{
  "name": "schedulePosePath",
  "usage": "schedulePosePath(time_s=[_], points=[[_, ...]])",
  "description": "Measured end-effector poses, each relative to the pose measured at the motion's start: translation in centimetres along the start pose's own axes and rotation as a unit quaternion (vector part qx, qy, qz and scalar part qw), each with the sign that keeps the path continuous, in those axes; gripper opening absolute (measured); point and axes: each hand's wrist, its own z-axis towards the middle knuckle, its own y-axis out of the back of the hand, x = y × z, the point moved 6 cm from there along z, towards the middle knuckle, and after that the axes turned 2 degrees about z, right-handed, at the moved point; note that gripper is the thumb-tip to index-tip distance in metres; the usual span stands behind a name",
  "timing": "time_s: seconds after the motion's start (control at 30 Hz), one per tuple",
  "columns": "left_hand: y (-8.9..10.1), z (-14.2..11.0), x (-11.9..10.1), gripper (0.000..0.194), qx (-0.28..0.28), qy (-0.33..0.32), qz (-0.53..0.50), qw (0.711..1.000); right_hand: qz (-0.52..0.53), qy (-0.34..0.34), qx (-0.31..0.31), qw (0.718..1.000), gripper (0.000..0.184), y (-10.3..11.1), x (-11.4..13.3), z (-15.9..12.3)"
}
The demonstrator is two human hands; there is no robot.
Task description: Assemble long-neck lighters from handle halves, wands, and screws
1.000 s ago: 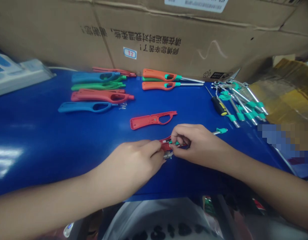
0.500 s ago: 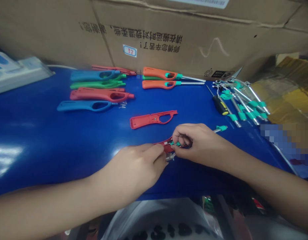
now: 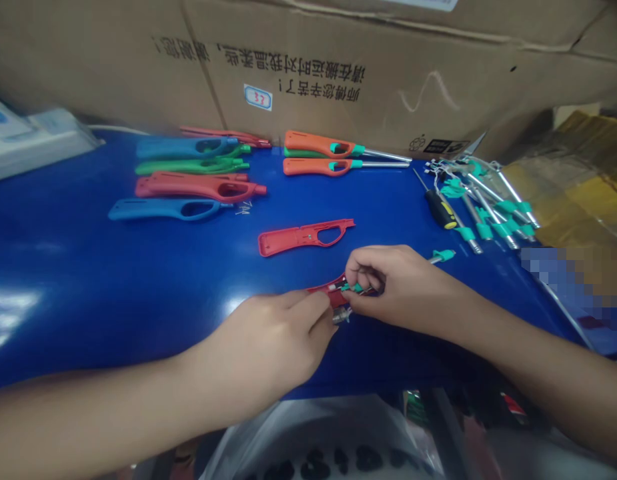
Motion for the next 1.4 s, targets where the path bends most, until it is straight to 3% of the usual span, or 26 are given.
schedulePosePath(time_s=[0.6, 0.8, 1.07, 1.4], points=[[0.0, 0.2, 0.1, 0.03, 0.018, 0.023, -0.022, 0.999, 0.002, 0.011, 0.02, 1.0, 0.008, 0.4, 0.1, -0.1], [-0.1, -0.1, 0.3, 0.026, 0.017, 0.003, -0.026, 1.0, 0.02, 0.001, 0.039, 0.999, 0.007, 0.6, 0.1, -0.2], [0.2, -0.3, 1.9, 0.027, 0.048, 0.075, -0.121, 0.989, 0.082, -0.001, 0.058, 0.995, 0.014, 1.1, -0.7, -0.5], [-0.1, -0.4, 3.2, 0.026, 0.064, 0.105, -0.127, 0.984, 0.058, 0.077, 0.064, 0.993, 0.016, 2.0, -0.5, -0.6]])
